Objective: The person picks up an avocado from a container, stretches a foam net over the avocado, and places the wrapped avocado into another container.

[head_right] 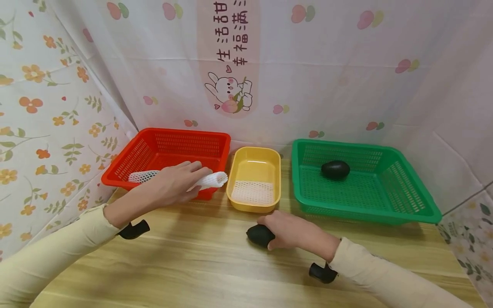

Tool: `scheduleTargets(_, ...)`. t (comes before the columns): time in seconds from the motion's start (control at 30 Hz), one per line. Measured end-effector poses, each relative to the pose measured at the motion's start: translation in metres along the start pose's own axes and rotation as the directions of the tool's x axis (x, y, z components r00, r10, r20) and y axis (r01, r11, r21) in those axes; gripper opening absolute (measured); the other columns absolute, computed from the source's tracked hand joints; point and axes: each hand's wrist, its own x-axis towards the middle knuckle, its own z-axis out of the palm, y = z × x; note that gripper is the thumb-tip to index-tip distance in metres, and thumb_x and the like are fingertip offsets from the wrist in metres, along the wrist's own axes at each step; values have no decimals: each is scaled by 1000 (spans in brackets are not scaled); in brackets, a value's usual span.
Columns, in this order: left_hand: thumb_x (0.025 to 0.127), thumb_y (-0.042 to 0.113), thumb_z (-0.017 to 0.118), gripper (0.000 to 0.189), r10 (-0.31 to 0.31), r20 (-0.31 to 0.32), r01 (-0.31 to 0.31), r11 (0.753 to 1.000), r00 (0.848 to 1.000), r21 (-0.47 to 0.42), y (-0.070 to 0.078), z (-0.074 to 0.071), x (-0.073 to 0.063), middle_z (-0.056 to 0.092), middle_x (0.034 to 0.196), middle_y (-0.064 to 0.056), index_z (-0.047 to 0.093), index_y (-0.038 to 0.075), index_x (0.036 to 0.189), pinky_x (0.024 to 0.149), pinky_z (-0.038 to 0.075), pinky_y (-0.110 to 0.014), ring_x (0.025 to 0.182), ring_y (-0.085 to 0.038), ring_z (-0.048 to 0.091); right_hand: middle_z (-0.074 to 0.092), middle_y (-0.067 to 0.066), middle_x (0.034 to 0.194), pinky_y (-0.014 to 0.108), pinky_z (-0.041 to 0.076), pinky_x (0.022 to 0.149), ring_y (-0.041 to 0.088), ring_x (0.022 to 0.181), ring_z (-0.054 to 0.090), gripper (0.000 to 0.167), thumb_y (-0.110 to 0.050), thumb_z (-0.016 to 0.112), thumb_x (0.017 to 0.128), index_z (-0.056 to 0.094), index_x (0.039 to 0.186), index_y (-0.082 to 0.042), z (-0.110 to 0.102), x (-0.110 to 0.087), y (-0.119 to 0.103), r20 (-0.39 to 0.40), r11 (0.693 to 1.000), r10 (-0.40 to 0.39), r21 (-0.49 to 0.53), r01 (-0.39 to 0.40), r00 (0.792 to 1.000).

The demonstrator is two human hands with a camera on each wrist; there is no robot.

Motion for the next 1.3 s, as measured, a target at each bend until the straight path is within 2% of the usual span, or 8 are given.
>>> scheduleTargets(0.23,85,20,83,51,7,-6,-7,1000,1000,14,-2,3,-4,61,109,-5,58,17,129,72,55,-32,93,-22,56,68,14,119,43,54,88,28,105,66,64,-19,89,81,60,133,3,3,-2,0,-1,1000,-18,-21,18,1000)
scheduleTargets(0.57,85,20,83,50,28,-43,-28,999,999,23,-3,6,-6,61,108,-5,59,16,128,73,55,-32,93,-22,57,52,20,144,49,47,101,35,127,54,77,-25,82,89,43,150,3,-7,-10,-6,61,997,62,48,-65,996)
scheduleTargets(0.7,84,21,84,51,27,-50,-26,999,998,25,-3,6,-6,61,110,-6,58,16,128,73,56,-33,94,-23,57,54,21,142,48,50,96,35,123,58,72,-23,78,92,44,149,4,-23,-13,-7,-21,998,7,56,-5,1000)
scheduleTargets(0.83,84,22,84,52,30,-62,-29,999,998,15,-1,4,-4,61,111,-6,58,16,129,72,56,-33,95,-22,56,62,20,131,45,54,90,33,114,63,60,-22,76,94,51,142,6,-37,-13,-8,-159,998,-48,25,53,986)
scheduleTargets(0.93,85,21,84,52,40,-75,-40,999,996,7,1,2,-1,61,112,-6,58,16,130,71,56,-33,96,-22,56,67,15,123,43,56,88,29,107,66,49,-18,76,94,58,135,2,-46,-11,-11,-285,994,-68,62,89,956)
scheduleTargets(1.03,85,23,84,52,49,-78,-49,999,996,8,5,0,4,60,111,-5,57,16,130,71,55,-32,96,-22,55,68,7,120,39,56,87,23,105,67,40,-15,76,93,63,130,-3,-52,-7,-14,-427,977,-84,140,158,900)
scheduleTargets(1.2,86,25,82,53,63,-61,-61,998,996,33,15,-3,16,59,112,-5,57,16,131,72,55,-32,95,-22,54,66,1,124,36,54,92,20,111,65,37,-10,76,93,65,129,-7,-57,1,-23,-614,903,-69,296,310,786)
scheduleTargets(1.3,88,24,80,52,73,-54,-70,996,996,54,22,-5,24,59,115,-5,57,16,133,75,55,-32,97,-22,54,66,-2,124,40,52,95,20,113,65,35,-11,75,94,66,128,-10,-59,6,-27,-647,856,-33,375,356,762)
